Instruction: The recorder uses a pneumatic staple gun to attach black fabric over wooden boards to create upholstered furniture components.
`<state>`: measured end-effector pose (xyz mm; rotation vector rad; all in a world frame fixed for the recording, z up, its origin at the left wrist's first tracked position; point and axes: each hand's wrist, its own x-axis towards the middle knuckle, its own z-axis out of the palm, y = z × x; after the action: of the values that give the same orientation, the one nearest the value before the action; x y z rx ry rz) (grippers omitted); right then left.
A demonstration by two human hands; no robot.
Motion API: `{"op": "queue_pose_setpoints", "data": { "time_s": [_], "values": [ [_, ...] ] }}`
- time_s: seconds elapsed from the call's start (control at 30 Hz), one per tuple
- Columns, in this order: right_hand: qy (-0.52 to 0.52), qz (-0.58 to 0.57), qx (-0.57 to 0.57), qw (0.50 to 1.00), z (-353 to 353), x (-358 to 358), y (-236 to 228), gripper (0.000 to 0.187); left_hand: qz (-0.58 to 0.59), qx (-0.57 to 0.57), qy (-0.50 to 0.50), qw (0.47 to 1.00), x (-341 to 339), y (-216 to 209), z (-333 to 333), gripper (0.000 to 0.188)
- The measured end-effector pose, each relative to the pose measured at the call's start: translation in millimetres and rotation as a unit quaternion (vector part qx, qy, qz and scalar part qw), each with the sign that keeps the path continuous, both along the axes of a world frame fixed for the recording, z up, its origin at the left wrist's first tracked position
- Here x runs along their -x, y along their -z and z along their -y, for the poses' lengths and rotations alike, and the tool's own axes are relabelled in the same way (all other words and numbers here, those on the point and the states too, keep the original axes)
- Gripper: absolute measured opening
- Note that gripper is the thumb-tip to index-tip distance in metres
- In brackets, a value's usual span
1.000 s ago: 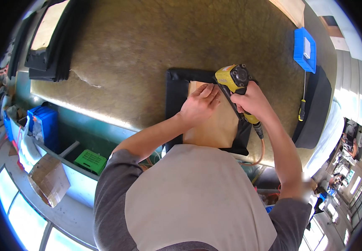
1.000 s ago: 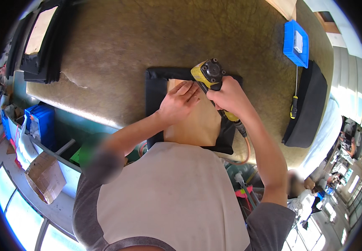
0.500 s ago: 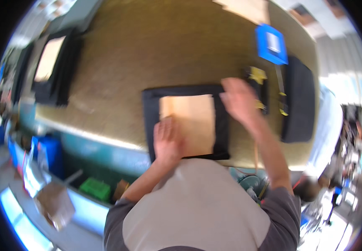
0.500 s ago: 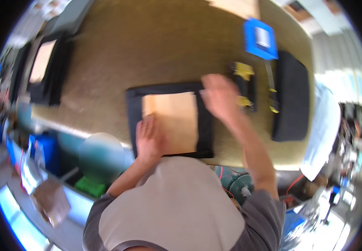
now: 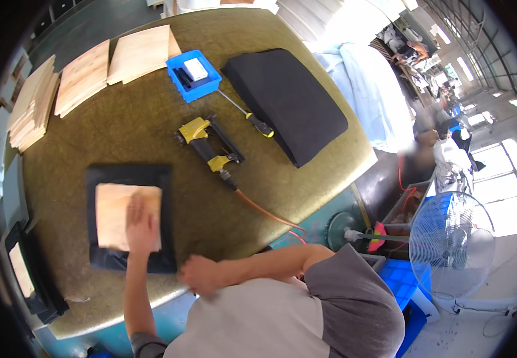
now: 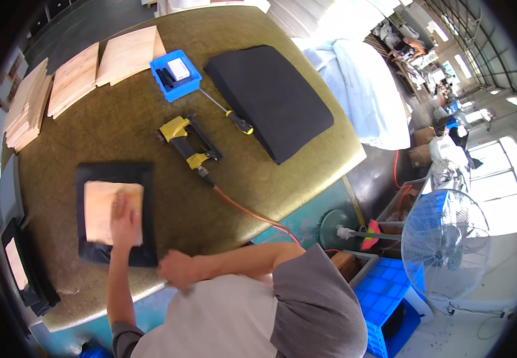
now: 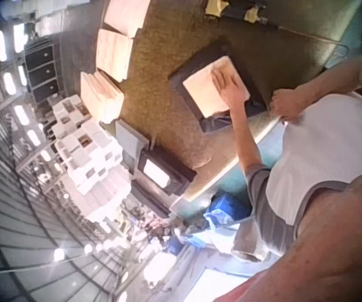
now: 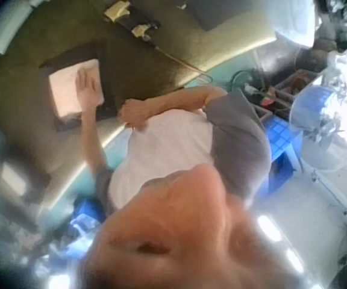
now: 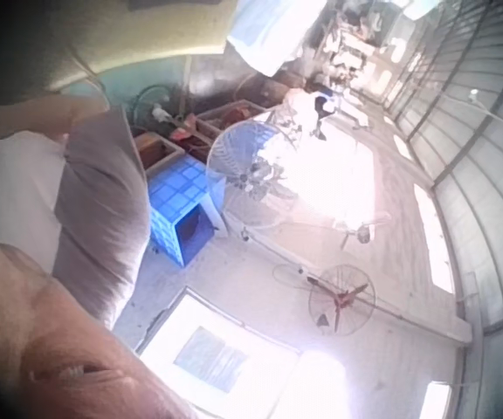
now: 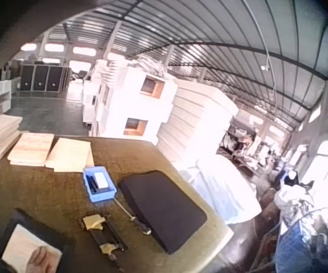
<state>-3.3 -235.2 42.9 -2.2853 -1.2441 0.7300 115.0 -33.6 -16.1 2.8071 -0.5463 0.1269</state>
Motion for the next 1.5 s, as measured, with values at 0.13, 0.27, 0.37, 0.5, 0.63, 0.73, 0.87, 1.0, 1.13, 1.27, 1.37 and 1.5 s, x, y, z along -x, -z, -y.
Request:
{"op": "queue_pose_setpoints", "data": {
  "time_s": [0.13,0.27,0.37,0.5,0.63,0.73,0.87,1.0,1.13,1.27,1.37,1.5],
  "values": [
    [0.143,-0.004,0.061,0.988,35.1,-43.8,-55.0,0.007,-0.029,0.122,0.231,0.965,41.5,-12.8,27.5,0.025],
    [0.39,0.138,-0.203,0.887,109.0,-94.2,-15.5,0.008,-0.061,0.148,0.251,0.955,71.2,-29.7,52.2,0.031],
    [0.387,0.138,-0.233,0.882,113.6,-126.3,18.5,0.011,-0.055,0.199,0.247,0.947,69.0,-35.6,54.7,0.031],
    [0.434,0.156,-0.172,0.871,86.7,-164.6,46.7,0.017,0.118,0.153,0.028,0.981,10.1,-28.0,42.7,0.036],
    [0.449,0.172,-0.122,0.868,62.9,-189.1,54.3,0.021,0.08,0.107,-0.094,0.987,-46.1,-24.3,37.8,0.049],
    [0.446,0.142,-0.141,0.872,62.2,-195.0,48.9,0.015,0.046,0.086,-0.078,0.992,-67.4,-23.6,38.5,0.06],
    [0.457,0.097,-0.256,0.846,68.1,-188.4,44.2,0.006,-0.058,0.094,-0.009,0.994,-94.7,-37.4,42.1,0.055],
    [0.477,0.091,-0.283,0.827,67.1,-184.8,38.2,0.008,-0.205,0.142,0.06,0.967,-120.2,-47.4,56.0,0.038],
    [0.471,0.131,-0.304,0.818,63.1,-182.0,48.5,0.013,-0.342,0.179,0.022,0.922,-134.5,-30.8,67.3,0.027],
    [0.425,0.208,-0.217,0.854,57.9,-167.5,50.5,0.025,-0.264,0.3,0.02,0.917,-128.2,-18.0,69.7,0.018],
    [0.4,0.275,-0.163,0.859,52.7,-161.2,48.2,0.024,-0.197,0.319,0.044,0.926,-109.8,-20.4,76.4,0.016],
    [0.366,0.287,-0.188,0.865,57.8,-160.9,53.2,0.02,-0.073,0.286,0.062,0.953,-70.8,-21.4,84.6,0.021]
  ]
}}
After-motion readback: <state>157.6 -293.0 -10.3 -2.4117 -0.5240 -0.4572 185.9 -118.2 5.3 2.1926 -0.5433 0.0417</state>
